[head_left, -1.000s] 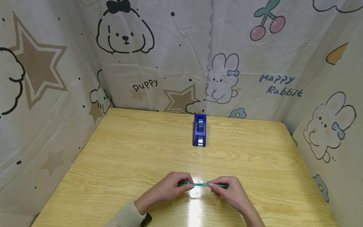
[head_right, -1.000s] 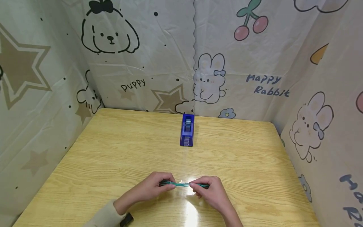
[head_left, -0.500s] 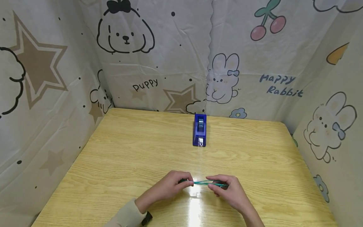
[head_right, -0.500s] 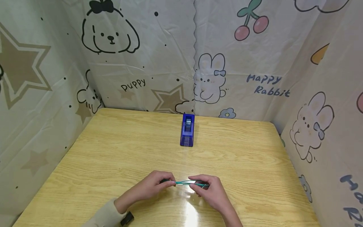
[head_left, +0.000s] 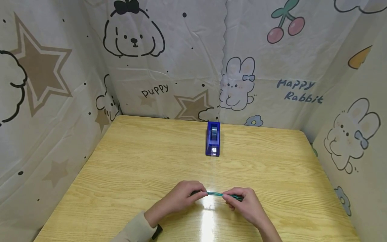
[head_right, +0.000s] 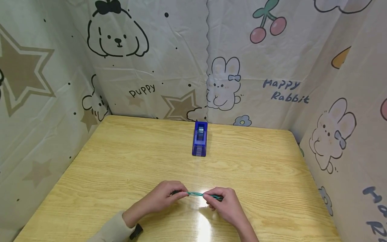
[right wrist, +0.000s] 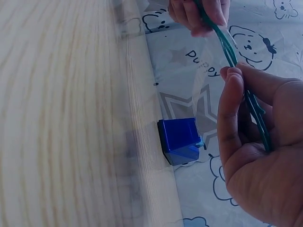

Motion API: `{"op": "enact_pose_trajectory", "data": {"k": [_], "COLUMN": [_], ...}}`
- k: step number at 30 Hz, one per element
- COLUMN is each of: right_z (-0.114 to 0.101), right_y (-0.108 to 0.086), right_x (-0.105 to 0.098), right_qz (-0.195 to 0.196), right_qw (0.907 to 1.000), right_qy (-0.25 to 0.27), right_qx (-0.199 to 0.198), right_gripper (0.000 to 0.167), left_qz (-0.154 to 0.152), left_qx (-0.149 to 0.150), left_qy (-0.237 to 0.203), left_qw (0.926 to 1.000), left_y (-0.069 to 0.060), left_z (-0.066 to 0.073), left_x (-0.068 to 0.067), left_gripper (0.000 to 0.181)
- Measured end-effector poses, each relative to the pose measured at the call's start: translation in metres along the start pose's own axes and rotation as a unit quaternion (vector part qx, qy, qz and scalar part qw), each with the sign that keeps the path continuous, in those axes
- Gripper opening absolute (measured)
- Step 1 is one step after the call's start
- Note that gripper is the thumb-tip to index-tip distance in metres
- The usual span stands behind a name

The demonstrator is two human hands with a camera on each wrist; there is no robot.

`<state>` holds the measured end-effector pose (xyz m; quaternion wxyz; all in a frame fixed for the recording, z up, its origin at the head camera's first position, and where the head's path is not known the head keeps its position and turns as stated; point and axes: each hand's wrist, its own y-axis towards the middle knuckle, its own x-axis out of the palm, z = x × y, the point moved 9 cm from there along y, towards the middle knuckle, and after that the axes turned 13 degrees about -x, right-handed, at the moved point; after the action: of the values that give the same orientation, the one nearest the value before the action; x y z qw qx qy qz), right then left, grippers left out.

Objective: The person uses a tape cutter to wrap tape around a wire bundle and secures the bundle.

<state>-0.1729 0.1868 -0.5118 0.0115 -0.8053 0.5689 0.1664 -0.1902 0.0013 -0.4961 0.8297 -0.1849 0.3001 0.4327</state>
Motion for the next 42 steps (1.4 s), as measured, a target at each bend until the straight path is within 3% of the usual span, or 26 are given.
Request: {"op": "enact_pose_trajectory", "data": {"k": [5, 11, 19, 31, 38, 42], "right_z": [0.001, 0.002, 0.001, 0.003, 0.001, 0.000], "right_y": [0.000, -0.001, -0.001, -0.001, -0.001, 0.000], "right_x": [0.002, 0.004, 0.002, -0.001, -0.001, -0.001], "right_qz": [-0.003, -0.005, 0.001, -0.003, -0.004, -0.006], "right_qw": [0.9998, 0.9993, 1.0000, 0.9988, 0.9993, 0.9996], "right_qy": [0.018, 0.030, -0.007, -0.048, -0.037, -0.028], "right_qx": [0.007, 0.020, 0.002, 0.007, 0.006, 0.001], "right_gripper": [0.028, 0.028, 0.021, 0.017, 0.021, 0.021], "left_qz": [-0.011, 0.000, 0.008, -0.010, -0.030, -0.025], "left_qx": [-0.016, 0.006, 0.010, -0.014, -0.036, -0.040], "left_qy": [-0.029, -0.026, -0.020, -0.047, -0.066, -0.066], "left_qw": [0.9994, 0.9997, 0.9997, 0.9987, 0.9968, 0.9967], "left_y": [-0.001, -0.002, -0.002, -0.001, -0.001, -0.001], "left_z": [-0.005, -0.003, -0.001, -0.006, -0.011, -0.012], "left_x": [0.000, 0.000, 0.000, 0.000, 0.002, -0.001], "left_gripper": [0.020, 0.020, 0.020, 0.025, 0.026, 0.019]}}
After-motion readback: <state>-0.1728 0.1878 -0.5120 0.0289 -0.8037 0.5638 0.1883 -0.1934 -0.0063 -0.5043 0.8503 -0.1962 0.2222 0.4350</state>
